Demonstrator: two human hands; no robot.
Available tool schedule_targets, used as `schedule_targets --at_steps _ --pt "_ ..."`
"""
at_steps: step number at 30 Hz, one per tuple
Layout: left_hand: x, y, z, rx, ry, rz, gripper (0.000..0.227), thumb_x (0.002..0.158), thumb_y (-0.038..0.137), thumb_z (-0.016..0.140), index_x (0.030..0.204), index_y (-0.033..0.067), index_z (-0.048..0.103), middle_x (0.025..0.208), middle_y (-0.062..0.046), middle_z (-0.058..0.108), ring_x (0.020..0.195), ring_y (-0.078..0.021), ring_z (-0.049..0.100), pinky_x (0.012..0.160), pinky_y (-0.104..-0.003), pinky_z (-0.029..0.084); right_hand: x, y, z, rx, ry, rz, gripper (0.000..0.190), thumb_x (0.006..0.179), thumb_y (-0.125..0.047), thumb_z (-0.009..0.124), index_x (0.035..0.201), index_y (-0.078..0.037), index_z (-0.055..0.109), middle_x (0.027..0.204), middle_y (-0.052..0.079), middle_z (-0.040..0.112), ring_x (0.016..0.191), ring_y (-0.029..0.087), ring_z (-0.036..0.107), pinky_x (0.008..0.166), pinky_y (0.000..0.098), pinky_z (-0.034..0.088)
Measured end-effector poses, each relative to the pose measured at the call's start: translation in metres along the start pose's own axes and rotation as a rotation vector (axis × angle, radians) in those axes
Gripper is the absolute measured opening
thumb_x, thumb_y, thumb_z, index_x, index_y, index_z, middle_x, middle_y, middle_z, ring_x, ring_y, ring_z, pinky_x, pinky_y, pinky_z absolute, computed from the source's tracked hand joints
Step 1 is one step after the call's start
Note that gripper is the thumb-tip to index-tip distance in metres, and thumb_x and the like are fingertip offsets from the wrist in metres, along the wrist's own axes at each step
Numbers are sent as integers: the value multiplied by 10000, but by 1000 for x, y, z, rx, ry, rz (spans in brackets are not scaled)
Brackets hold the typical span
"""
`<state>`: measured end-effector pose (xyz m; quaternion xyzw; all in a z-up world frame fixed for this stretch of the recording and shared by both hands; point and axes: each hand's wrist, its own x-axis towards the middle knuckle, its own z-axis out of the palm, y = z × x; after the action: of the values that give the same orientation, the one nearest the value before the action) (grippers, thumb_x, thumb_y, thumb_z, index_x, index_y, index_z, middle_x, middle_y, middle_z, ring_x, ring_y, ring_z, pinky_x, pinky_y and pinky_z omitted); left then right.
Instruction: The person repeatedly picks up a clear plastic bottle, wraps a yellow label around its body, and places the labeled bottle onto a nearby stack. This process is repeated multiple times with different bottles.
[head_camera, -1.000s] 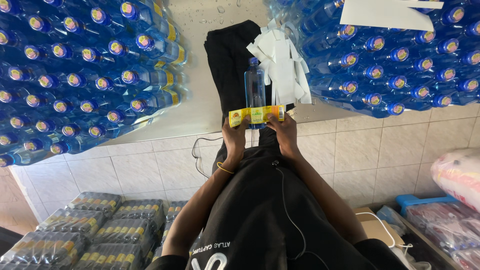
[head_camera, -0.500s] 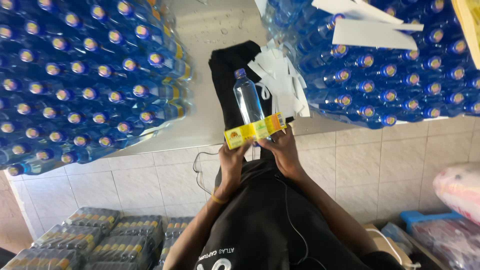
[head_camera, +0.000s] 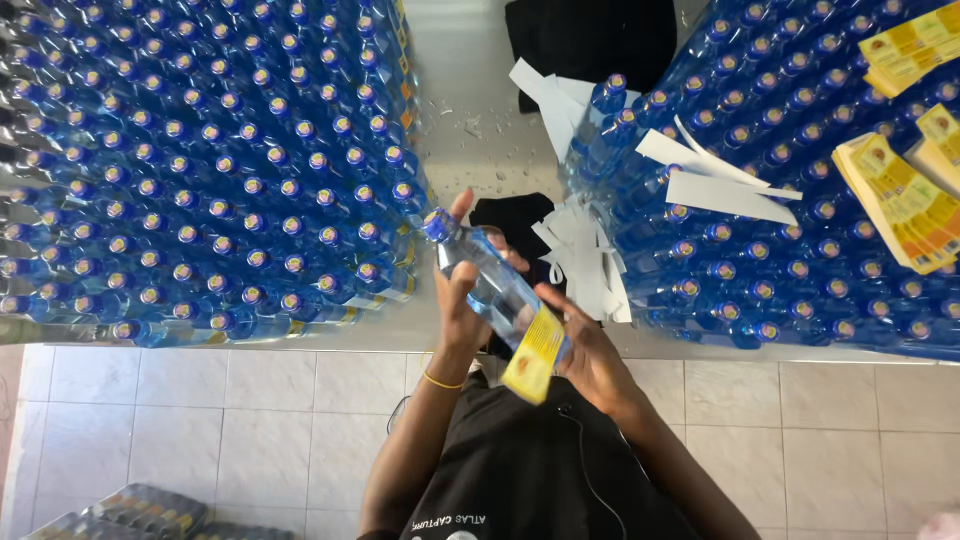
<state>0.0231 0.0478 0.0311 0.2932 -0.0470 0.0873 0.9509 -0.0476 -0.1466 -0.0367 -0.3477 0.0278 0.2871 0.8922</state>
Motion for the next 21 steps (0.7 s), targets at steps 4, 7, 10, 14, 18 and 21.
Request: schedule_targets --at_steps 4,7,10,14,18,21 --pt "-7 -24 -12 195 72 -22 974 933 436 857 1638 -14 359 1059 -184 697 913 -264 787 866 -477 704 26 -11 7 -590 279 -295 1056 1033 -737 457 1709 33 201 1563 342 400 1476 528 439 1234 692 362" --pt "-20 -40 -13 234 95 -65 917 914 407 867 1594 -30 434 1041 -227 720 903 -301 803 834 -459 683 36 -20 17 -937 243 -473 857 1103 -648 451 1727 -76 316 1585 193 397 1505 385 426 1276 572 348" --pt "-19 -36 -7 400 101 -53 895 884 311 913 1569 -63 474 1050 -262 742 919 -298 813 847 -414 670 41 -25 32 -1132 198 -552 874 1099 -693 314 1716 -77 371 1459 176 545 1374 368 584 1176 516 467" --pt "-16 -25 13 499 259 -15 733 928 253 886 1526 -10 555 1084 -219 766 917 -227 789 830 -337 645 35 -4 37 -1421 262 -558 965 1065 -744 357 1702 -19 345 1335 229 578 1162 425 646 979 549 549" --pt "-9 -14 18 550 403 -38 790 922 399 883 1539 29 557 1036 -205 775 878 -228 786 796 -370 660 21 1 36 -1285 249 -301 822 1050 -388 733 1715 -107 340 1342 213 560 1257 465 613 1030 580 532" --pt "-1 -9 9 563 445 -70 736 934 414 873 1513 59 587 979 -180 785 841 -203 787 769 -356 669 7 -7 47 -1014 216 -24 873 1020 -355 767 1735 -197 291 1468 266 481 1371 495 550 1048 680 559"
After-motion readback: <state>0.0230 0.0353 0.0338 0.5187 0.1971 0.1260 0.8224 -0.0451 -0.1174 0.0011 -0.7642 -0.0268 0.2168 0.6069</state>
